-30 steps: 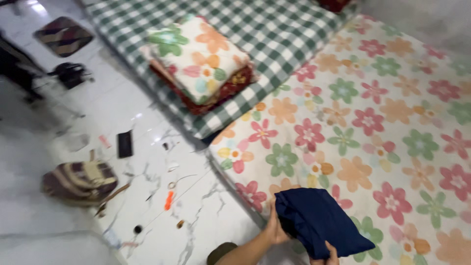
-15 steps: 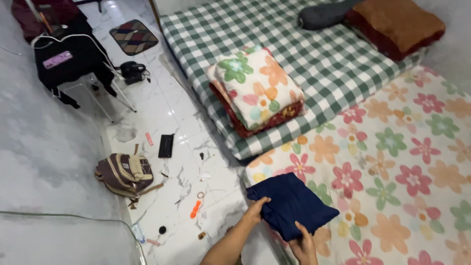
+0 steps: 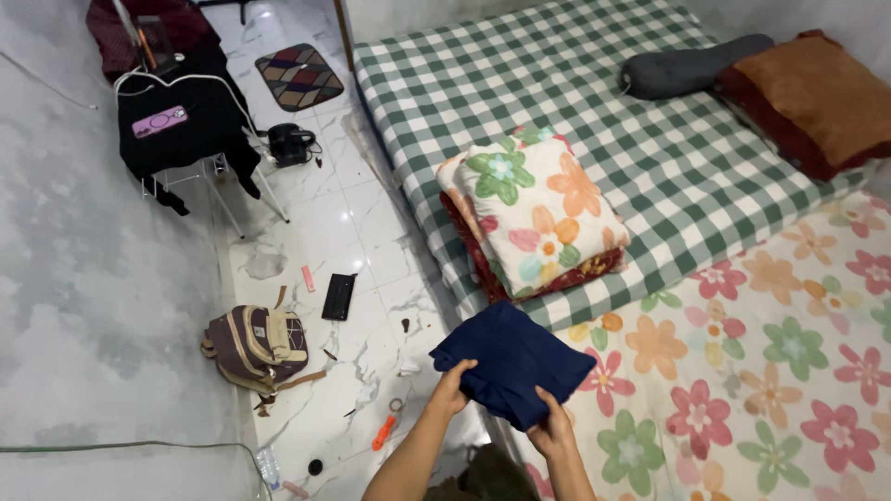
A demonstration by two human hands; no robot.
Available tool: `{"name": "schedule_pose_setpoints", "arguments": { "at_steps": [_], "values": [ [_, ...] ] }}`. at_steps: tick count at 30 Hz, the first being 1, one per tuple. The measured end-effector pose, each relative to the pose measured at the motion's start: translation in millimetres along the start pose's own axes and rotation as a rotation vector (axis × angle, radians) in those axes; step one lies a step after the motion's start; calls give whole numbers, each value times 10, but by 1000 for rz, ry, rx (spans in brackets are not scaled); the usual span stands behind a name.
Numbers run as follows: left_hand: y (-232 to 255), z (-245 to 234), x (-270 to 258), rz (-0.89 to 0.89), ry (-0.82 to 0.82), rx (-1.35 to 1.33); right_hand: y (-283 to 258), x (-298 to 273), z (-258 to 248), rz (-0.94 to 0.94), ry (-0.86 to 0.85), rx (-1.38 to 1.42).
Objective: The person takes clothing out of a backpack on a bed, folds a black garment and a navy blue garment on the bed, then handles a clothes iron and its cord near a small table. They finish by folding a maroon polka-dot garment and placing it on the bed.
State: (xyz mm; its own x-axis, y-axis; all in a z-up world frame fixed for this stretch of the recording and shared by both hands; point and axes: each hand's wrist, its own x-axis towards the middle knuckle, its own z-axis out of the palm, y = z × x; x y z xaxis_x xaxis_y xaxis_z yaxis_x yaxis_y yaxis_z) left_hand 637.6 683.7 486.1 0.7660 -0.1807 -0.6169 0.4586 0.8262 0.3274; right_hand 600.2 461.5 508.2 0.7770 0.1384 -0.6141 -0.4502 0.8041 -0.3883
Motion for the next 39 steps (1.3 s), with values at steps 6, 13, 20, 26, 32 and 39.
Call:
{"name": "schedule_pose_setpoints", "arguments": {
  "at_steps": [6,13,20,26,32,39],
  "values": [
    [588,-83,309,-6,292,306,-113,729,578,1,108,-369],
    [1605,-49,1135,250,505,407,-475,1686,1336,67,37,-475],
    [2379,143,1892,433,687,469,-731,2648,2075,116,36,-546],
    [3142,69,2121,365,716,291,-673,3315,2565,232,-32,-527],
    [4123,-214,2843,435,559,244,-362,3929,3280,208,-48,-534],
    [5796,-195,3162,386,460,286,245,4615,4630,75,34,-381]
  ]
}}
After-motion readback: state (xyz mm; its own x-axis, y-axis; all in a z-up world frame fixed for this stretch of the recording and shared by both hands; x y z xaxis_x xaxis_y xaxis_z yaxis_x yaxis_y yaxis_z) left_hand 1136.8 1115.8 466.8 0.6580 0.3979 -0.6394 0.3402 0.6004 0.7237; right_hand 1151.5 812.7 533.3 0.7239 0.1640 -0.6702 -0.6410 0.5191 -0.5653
